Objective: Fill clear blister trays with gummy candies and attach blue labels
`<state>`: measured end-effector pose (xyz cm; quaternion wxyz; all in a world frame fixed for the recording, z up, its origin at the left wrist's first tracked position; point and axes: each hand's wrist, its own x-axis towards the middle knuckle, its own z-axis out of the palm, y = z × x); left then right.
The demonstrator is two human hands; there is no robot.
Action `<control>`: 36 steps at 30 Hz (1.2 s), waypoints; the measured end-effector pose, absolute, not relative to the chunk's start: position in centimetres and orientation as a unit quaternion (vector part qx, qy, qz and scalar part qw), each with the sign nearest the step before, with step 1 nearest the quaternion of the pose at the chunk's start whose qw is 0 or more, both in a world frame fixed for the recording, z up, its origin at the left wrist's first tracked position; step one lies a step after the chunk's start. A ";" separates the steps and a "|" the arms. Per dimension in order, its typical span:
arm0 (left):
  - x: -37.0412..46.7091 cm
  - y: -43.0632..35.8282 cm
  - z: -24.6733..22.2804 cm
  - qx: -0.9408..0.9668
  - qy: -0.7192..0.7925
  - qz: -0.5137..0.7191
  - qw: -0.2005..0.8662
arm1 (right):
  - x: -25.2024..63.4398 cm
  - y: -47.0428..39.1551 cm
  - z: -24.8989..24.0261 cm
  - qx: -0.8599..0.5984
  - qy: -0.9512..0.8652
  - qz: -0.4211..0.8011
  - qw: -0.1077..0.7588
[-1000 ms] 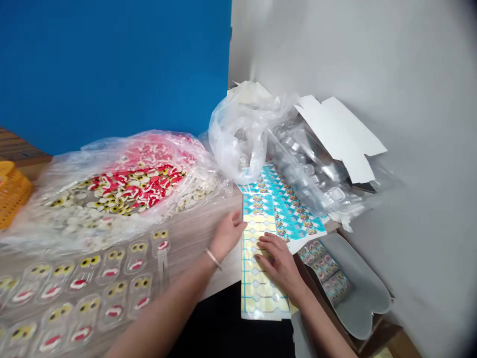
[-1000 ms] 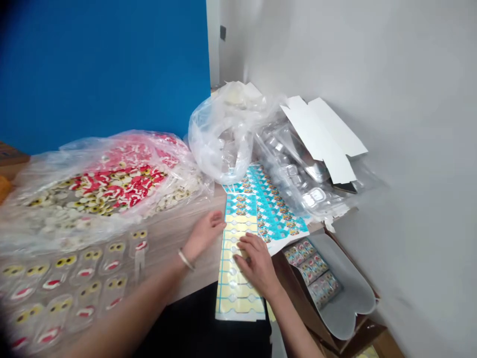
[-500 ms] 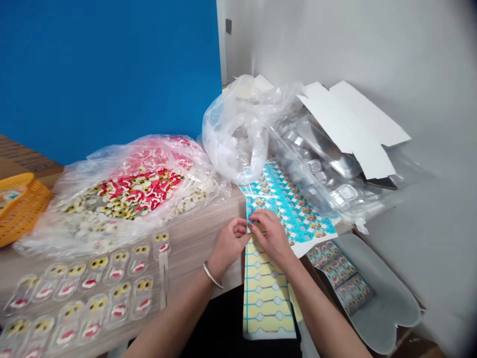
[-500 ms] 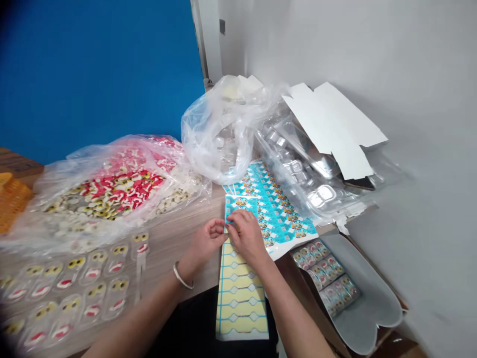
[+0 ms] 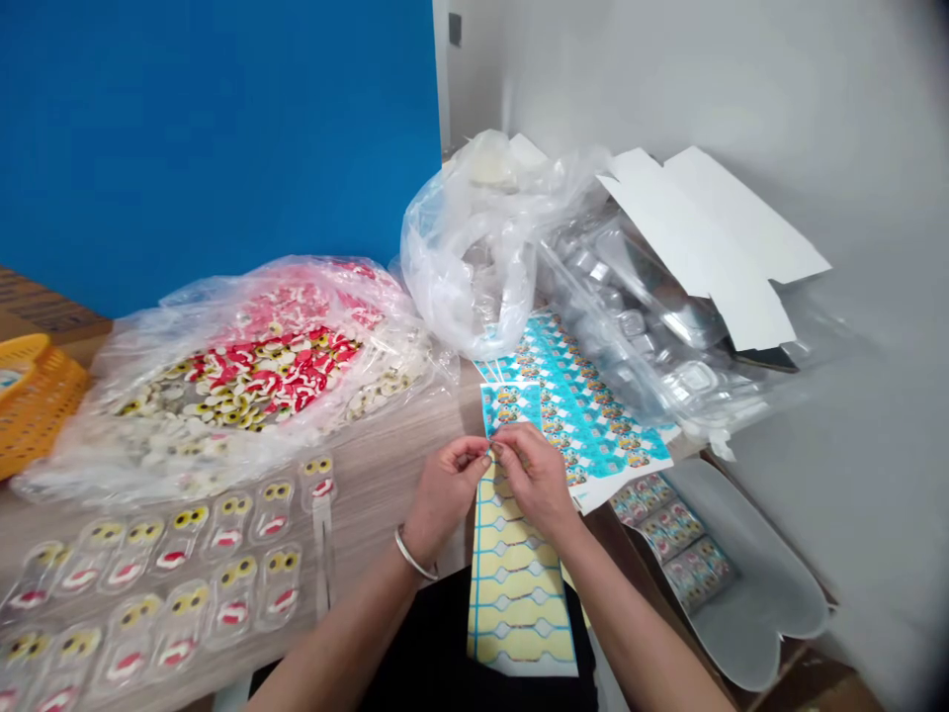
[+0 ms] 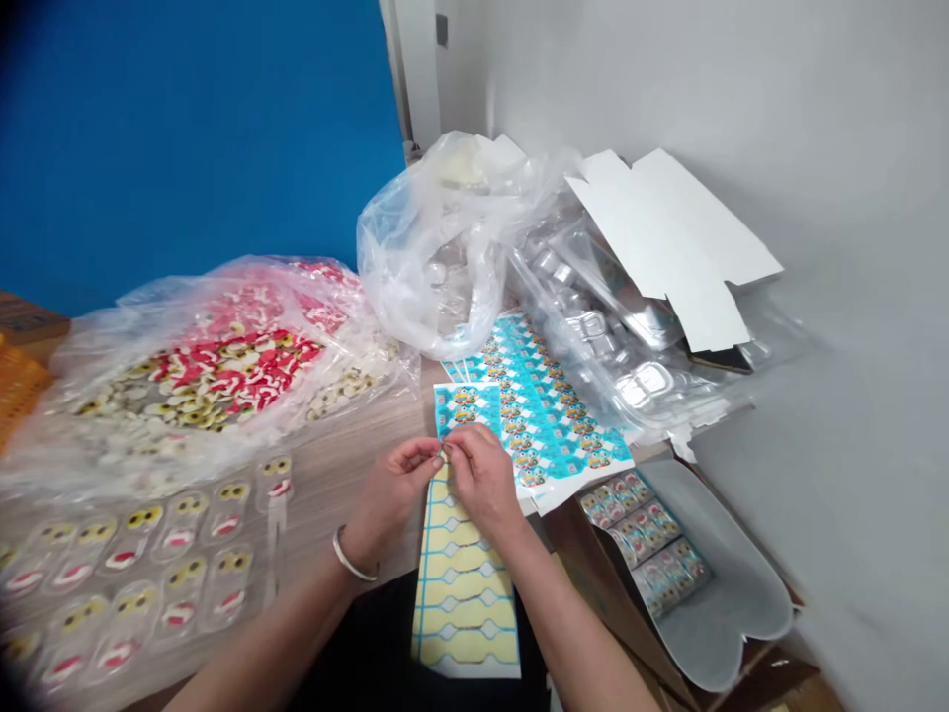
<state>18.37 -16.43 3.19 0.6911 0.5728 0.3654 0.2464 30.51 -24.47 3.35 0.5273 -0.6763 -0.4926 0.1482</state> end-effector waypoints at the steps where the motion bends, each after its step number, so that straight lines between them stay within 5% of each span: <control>1: 18.4 -16.5 3.2 0.564 0.367 0.249 0.697 | 30.4 -24.3 3.4 -0.674 -0.467 0.169 0.547; 13: 18.0 -17.1 1.8 0.524 0.415 0.248 0.702 | 30.2 -23.4 1.6 -0.563 -0.085 0.404 0.716; 16: 17.2 -17.1 2.2 0.643 0.451 0.298 0.543 | 30.5 -23.3 1.4 -0.547 -0.045 0.417 0.725; 20: 17.2 -17.2 2.5 0.879 0.272 0.256 0.296 | 30.9 -23.0 1.2 -0.537 -0.060 0.424 0.727; 25: 19.6 -16.4 1.1 0.934 0.250 0.158 0.200 | 32.1 -23.9 5.0 -0.529 -0.104 0.261 0.801; 28: 20.4 -16.0 1.6 0.903 0.267 0.159 0.295 | 31.7 -25.1 7.8 -0.575 -0.220 0.110 0.781; 30: 19.8 -16.1 3.0 0.809 0.304 0.193 0.464 | 30.7 -25.8 8.4 -0.635 -0.345 0.036 0.690; 33: 17.1 -17.1 5.5 0.496 0.351 0.271 0.747 | 28.2 -25.8 7.0 -0.656 -0.548 -0.015 0.518; 36: 13.0 -18.1 7.2 0.258 0.357 0.319 0.839 | 24.6 -25.0 5.4 -0.600 -0.670 -0.026 0.436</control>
